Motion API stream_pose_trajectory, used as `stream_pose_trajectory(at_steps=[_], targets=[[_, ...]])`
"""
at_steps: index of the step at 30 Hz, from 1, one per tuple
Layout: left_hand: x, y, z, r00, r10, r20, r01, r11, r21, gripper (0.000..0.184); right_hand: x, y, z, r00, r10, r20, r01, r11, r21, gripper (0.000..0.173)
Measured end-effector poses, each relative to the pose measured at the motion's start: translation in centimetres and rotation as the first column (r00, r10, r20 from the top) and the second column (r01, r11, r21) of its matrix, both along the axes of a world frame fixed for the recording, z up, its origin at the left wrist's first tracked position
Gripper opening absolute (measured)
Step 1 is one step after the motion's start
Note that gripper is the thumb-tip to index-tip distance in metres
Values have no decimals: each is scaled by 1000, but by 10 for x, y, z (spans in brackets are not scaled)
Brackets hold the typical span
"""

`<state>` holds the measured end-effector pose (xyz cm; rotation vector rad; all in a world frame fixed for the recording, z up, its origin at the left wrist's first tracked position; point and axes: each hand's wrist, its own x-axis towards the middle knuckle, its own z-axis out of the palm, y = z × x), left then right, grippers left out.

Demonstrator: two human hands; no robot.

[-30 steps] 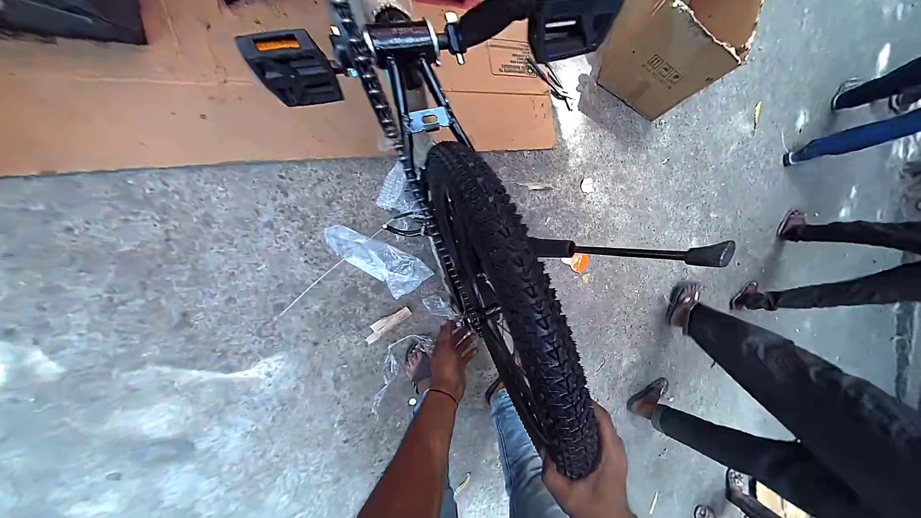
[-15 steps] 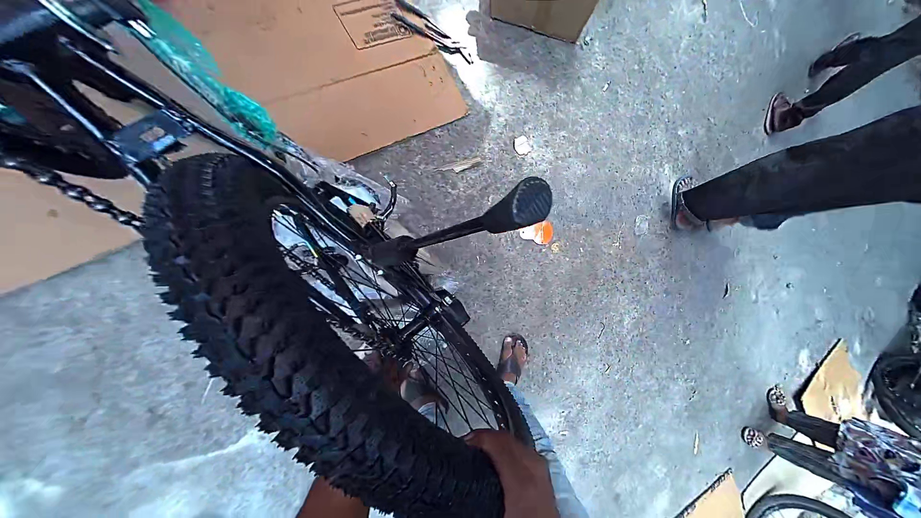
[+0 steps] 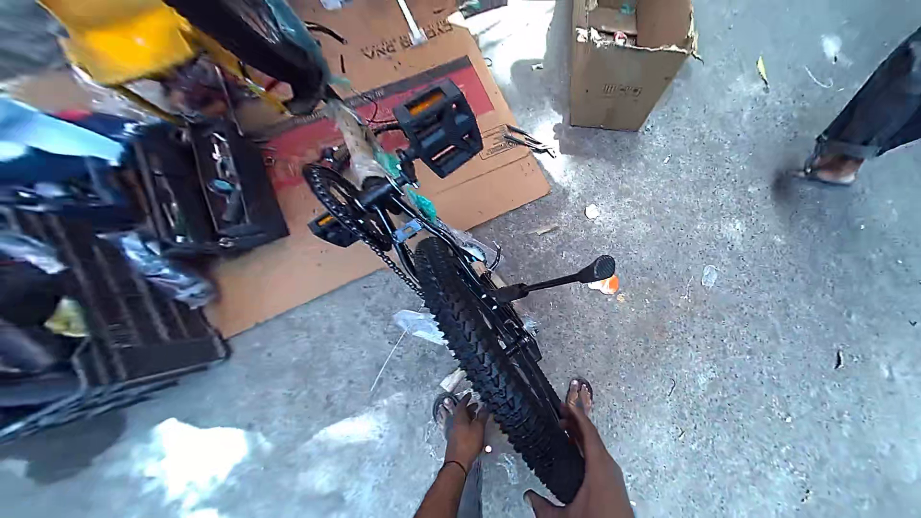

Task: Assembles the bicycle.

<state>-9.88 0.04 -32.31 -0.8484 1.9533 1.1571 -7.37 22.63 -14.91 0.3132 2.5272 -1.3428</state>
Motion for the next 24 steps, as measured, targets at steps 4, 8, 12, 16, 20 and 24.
stream_pose_trajectory(at_steps=[4, 8, 12, 16, 20, 24], targets=[[-1, -80, -17, 993, -122, -3, 121, 987, -109, 77, -36, -41, 20, 995, -93, 30, 79, 946, 315, 87], [-47, -167, 4, 944, -287, -162, 232, 927, -294, 80, -37, -52, 18, 985, -169, 21, 142, 883, 448, 70], [-147, -232, 35, 829, -480, -287, 300, 815, -496, 87, -40, -49, 18, 987, -160, 33, 129, 887, 444, 72], [-264, -257, 51, 724, -610, -322, 334, 718, -611, 103, -42, -51, 25, 983, -172, 65, 129, 899, 418, 69], [-357, -251, 38, 736, -645, -206, 388, 651, -653, 119, -41, -51, 28, 982, -173, 70, 135, 917, 375, 66], [-402, -226, 3, 818, -571, -70, 416, 672, -613, 130, -38, -46, 21, 984, -166, 69, 139, 944, 298, 62]])
